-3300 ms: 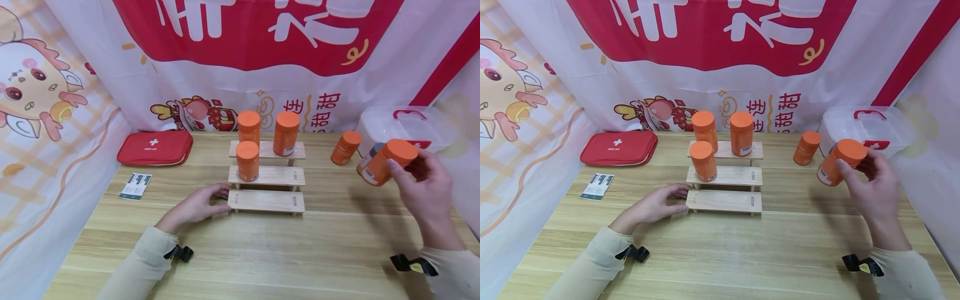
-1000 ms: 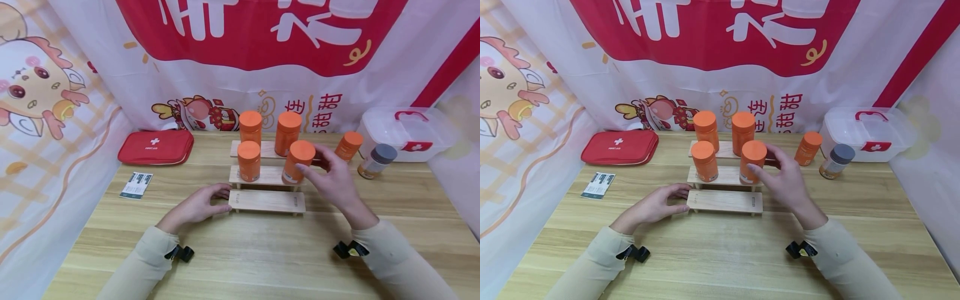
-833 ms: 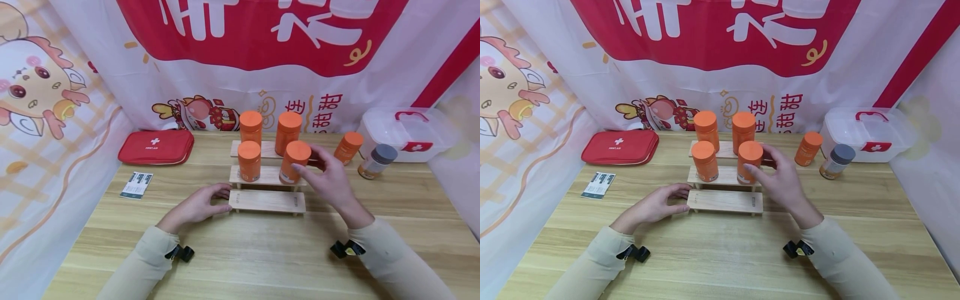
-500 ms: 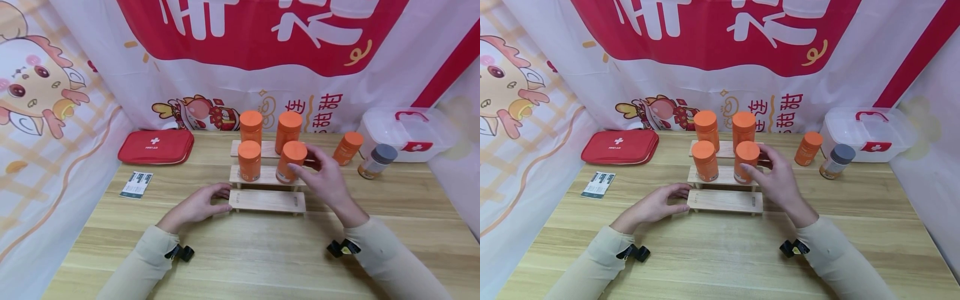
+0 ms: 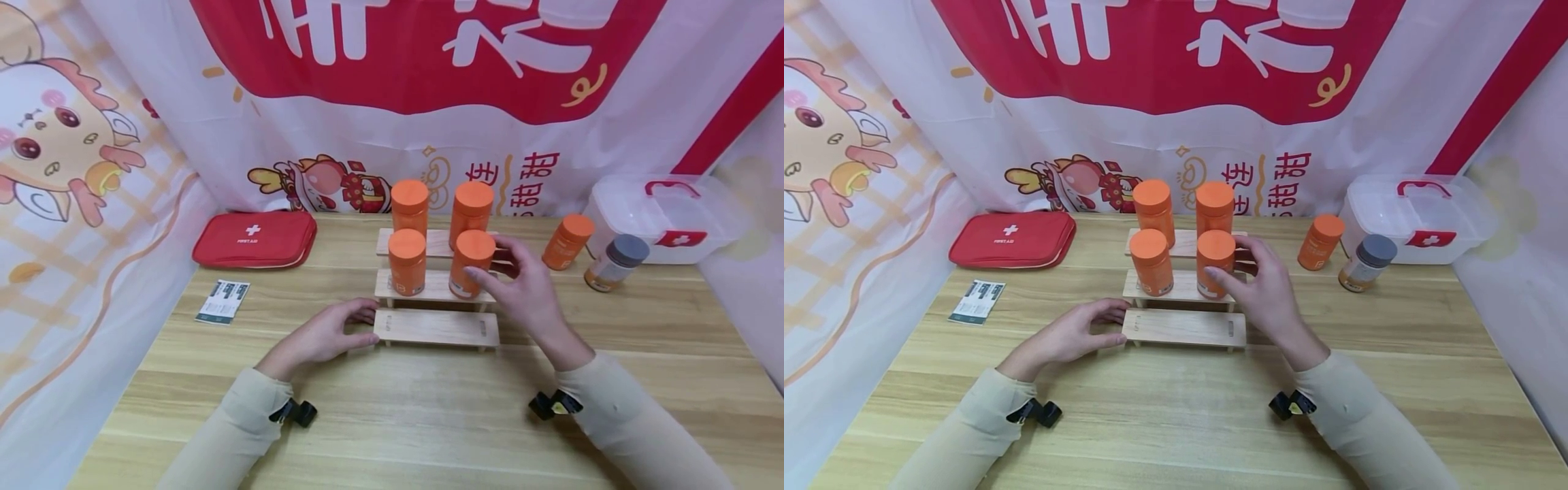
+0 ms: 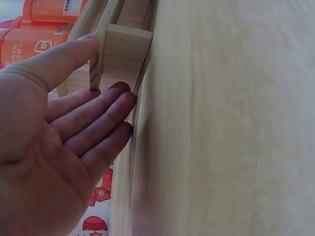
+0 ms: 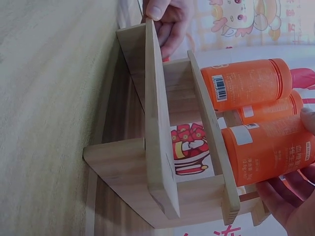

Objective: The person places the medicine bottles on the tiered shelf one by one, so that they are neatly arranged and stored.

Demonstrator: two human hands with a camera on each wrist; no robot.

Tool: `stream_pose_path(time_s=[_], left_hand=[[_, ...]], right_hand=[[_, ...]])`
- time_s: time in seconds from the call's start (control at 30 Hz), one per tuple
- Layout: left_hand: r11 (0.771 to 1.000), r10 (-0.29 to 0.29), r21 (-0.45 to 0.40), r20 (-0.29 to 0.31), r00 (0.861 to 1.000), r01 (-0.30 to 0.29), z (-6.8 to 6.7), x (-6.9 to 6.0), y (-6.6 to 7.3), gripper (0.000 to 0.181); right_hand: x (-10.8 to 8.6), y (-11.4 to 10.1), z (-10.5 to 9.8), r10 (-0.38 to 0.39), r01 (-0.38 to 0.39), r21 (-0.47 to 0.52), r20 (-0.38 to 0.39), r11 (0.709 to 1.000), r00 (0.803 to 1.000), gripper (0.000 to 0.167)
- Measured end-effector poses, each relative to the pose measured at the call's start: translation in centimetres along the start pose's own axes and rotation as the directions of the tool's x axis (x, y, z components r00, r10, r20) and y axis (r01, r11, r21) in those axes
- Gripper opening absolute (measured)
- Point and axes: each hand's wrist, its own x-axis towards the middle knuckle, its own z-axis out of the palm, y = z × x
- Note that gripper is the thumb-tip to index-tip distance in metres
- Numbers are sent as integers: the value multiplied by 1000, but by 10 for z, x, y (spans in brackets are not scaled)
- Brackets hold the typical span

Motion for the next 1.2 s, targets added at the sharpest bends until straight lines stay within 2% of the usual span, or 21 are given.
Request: stream_pose_path(time_s=[0.13,0.5,0.8,1.2], left_hand=[[1000,7,2,-2,1000,-7,0,0,0,63],[1000,-16,9,-4,1000,16,-1,0,1,63],[1000,-30,-7,-6,1000,30,1,0,0,63],[1000,-24,-11,-5,1000,24,1,-1,0,62]], right_hand=[[0,-1,1,22,-22,26,-7,999,1000,66],[0,0,3,-42,41,-17,-28,999,999,63],[-1,-1,6,8,-8,25,-22,1000,1000,68],[-1,1,7,-4,5,37,-24,999,1000,67]])
